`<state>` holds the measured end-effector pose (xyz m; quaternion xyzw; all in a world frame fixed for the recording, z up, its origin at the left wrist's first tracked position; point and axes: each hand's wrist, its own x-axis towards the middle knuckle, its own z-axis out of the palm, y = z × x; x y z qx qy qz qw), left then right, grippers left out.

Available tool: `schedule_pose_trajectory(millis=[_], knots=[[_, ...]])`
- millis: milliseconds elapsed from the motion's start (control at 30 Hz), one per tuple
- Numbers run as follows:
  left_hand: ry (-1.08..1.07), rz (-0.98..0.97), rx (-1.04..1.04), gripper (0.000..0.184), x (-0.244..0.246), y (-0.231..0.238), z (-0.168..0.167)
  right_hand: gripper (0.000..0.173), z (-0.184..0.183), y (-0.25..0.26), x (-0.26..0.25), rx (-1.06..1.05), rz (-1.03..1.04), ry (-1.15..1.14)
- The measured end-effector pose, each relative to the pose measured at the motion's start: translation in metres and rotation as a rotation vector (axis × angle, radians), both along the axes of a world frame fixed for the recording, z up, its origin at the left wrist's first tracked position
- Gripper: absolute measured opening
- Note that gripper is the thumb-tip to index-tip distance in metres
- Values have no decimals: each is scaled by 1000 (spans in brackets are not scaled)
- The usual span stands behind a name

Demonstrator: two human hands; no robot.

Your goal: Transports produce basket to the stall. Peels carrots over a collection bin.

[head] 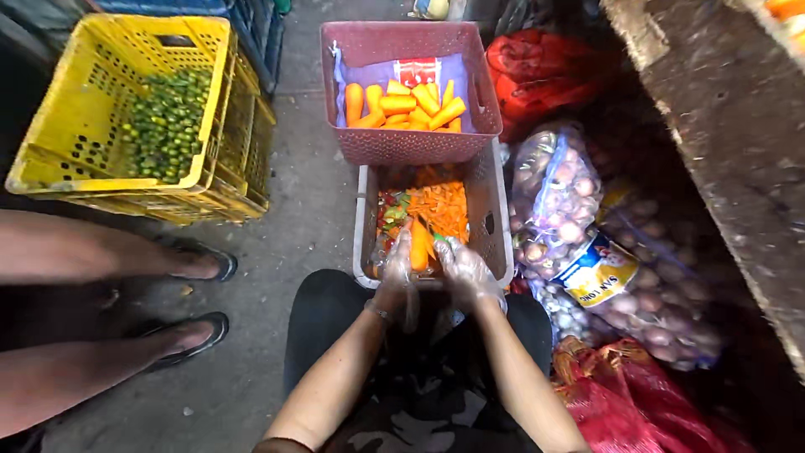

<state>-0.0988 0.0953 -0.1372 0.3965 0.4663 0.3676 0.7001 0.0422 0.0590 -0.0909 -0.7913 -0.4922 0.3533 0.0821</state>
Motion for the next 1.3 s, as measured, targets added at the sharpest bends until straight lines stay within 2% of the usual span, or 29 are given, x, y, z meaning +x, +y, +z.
schedule_pose_trajectory(millis=[133, 200, 300, 400, 533, 600, 700, 800, 867, 967, 1067, 1200, 1300], knots=[[-290, 97, -190, 43, 6, 4, 6, 59, -20, 10, 34, -73, -104, 11], [-374, 132, -287, 42, 3, 9, 11, 55, -16, 0, 34, 23, -120, 36], [-446, 313, -533, 36, 6, 14, 17, 45, -7, -31, 14, 226, -64, 149], [-450, 376, -594, 42, 7, 16, 23, 48, -11, -59, -12, 397, 70, 154], [-370, 384, -574, 43, 10, 14, 28, 57, -15, -65, -23, 392, 131, 64], [-332, 366, -566, 44, 10, 12, 27, 57, -12, -61, -23, 362, 135, 4], [-251, 348, -519, 46, 8, 12, 27, 52, -12, -51, -26, 425, 139, -76], [-286, 330, -467, 42, 2, 15, 20, 49, -13, -40, -28, 454, 151, -108], [-327, 333, -450, 39, 1, 19, 19, 51, -7, -32, -29, 372, 149, -104], [-288, 290, -436, 39, 4, 15, 16, 54, 3, -13, -19, 46, 77, -45], [-242, 172, -399, 41, 8, 7, 20, 58, -9, 2, 11, -94, -40, -26], [-226, 191, -394, 42, 6, 14, 14, 52, 5, -20, 8, 24, 29, 29], [-129, 153, -288, 44, 4, 12, 11, 47, 15, -39, -7, 154, 133, 28]])
